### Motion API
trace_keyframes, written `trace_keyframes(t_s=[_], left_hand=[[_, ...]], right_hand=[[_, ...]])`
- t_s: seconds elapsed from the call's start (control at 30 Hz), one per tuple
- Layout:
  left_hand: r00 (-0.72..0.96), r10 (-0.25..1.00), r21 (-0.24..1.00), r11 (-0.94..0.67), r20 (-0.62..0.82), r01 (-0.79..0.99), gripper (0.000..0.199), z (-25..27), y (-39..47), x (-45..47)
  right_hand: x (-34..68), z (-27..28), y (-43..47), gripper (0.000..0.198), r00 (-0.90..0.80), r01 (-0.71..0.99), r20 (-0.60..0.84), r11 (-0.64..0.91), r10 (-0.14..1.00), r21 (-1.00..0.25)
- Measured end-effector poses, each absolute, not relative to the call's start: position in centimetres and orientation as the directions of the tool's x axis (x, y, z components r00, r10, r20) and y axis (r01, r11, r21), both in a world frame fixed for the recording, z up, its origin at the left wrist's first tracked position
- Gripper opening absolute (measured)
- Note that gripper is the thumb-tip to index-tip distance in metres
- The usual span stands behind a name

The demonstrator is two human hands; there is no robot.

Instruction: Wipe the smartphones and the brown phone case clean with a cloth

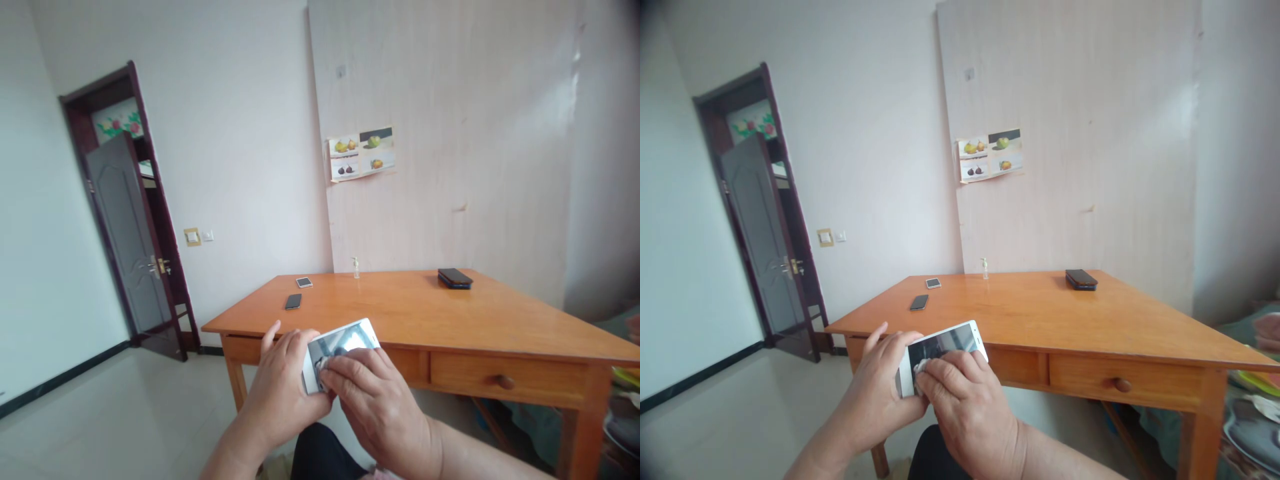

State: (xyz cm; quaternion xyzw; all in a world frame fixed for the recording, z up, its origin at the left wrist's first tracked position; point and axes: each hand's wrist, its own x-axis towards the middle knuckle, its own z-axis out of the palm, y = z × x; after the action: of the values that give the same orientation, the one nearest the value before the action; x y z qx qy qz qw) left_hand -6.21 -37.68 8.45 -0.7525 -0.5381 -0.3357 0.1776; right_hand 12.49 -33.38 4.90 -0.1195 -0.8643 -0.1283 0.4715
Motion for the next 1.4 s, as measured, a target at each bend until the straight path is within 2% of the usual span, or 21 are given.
trace_keyframes(t_s=[0.1, 0.23, 0.33, 0.47, 0.53, 0.73, 0.8, 0.9, 0.97, 1.13, 1.2, 1.27, 1.4], left_hand=[[0.207, 0.681, 0.078, -0.363, 0.703, 0.928, 0.055, 8.5, -37.6, -6.0], [0.187, 0.663, 0.053, -0.325, 0.724, 0.944, 0.056, 8.5, -37.7, -6.3], [0.175, 0.655, 0.053, -0.313, 0.735, 0.948, 0.056, 8.2, -37.7, -6.4], [0.157, 0.650, 0.073, -0.313, 0.743, 0.947, 0.050, 7.7, -37.4, -6.1], [0.157, 0.647, 0.076, -0.316, 0.746, 0.946, 0.049, 7.5, -37.3, -5.9], [0.121, 0.553, 0.039, -0.268, 0.825, 0.963, 0.056, 7.4, -37.2, -6.6], [0.091, 0.526, 0.047, -0.244, 0.846, 0.969, 0.053, 7.2, -37.2, -6.7], [0.062, 0.514, 0.070, -0.233, 0.856, 0.970, 0.050, 6.9, -37.1, -6.4], [0.061, 0.514, 0.075, -0.240, 0.856, 0.968, 0.048, 6.7, -37.0, -6.2], [0.060, 0.448, 0.059, -0.247, 0.892, 0.967, 0.060, 6.6, -36.9, -6.3], [0.040, 0.424, 0.064, -0.228, 0.905, 0.972, 0.058, 6.5, -36.8, -6.5], [0.011, 0.410, 0.081, -0.205, 0.912, 0.975, 0.054, 6.2, -36.7, -6.6], [-0.014, 0.404, 0.101, -0.196, 0.914, 0.975, 0.049, 5.4, -36.5, -6.5]], right_hand=[[12.6, 5.4, -32.2, 0.034, -0.470, 0.483, 0.873, 0.866, 0.131, 0.130], [13.2, 5.3, -31.3, 0.038, -0.398, 0.605, 0.892, 0.792, 0.216, 0.078], [13.3, 4.7, -32.2, 0.038, -0.428, 0.597, 0.875, 0.798, 0.228, 0.084], [12.5, 4.4, -33.5, 0.055, -0.604, 0.494, 0.784, 0.839, 0.144, 0.227], [12.2, 4.6, -33.4, 0.061, -0.643, 0.489, 0.750, 0.836, 0.154, 0.248], [12.7, 4.1, -31.9, 0.066, -0.515, 0.666, 0.787, 0.737, 0.339, 0.119], [12.9, 3.6, -32.2, 0.069, -0.541, 0.655, 0.775, 0.741, 0.328, 0.144], [12.7, 3.3, -32.8, 0.074, -0.651, 0.556, 0.721, 0.796, 0.238, 0.239], [12.4, 3.8, -32.9, 0.073, -0.680, 0.521, 0.703, 0.812, 0.210, 0.261], [12.3, 4.8, -31.9, 0.071, -0.570, 0.647, 0.753, 0.744, 0.329, 0.164], [12.4, 4.4, -31.9, 0.072, -0.539, 0.677, 0.767, 0.721, 0.348, 0.149], [12.3, 3.9, -32.2, 0.075, -0.570, 0.651, 0.759, 0.737, 0.315, 0.183], [11.7, 4.3, -33.1, 0.078, -0.694, 0.501, 0.697, 0.816, 0.180, 0.288]])
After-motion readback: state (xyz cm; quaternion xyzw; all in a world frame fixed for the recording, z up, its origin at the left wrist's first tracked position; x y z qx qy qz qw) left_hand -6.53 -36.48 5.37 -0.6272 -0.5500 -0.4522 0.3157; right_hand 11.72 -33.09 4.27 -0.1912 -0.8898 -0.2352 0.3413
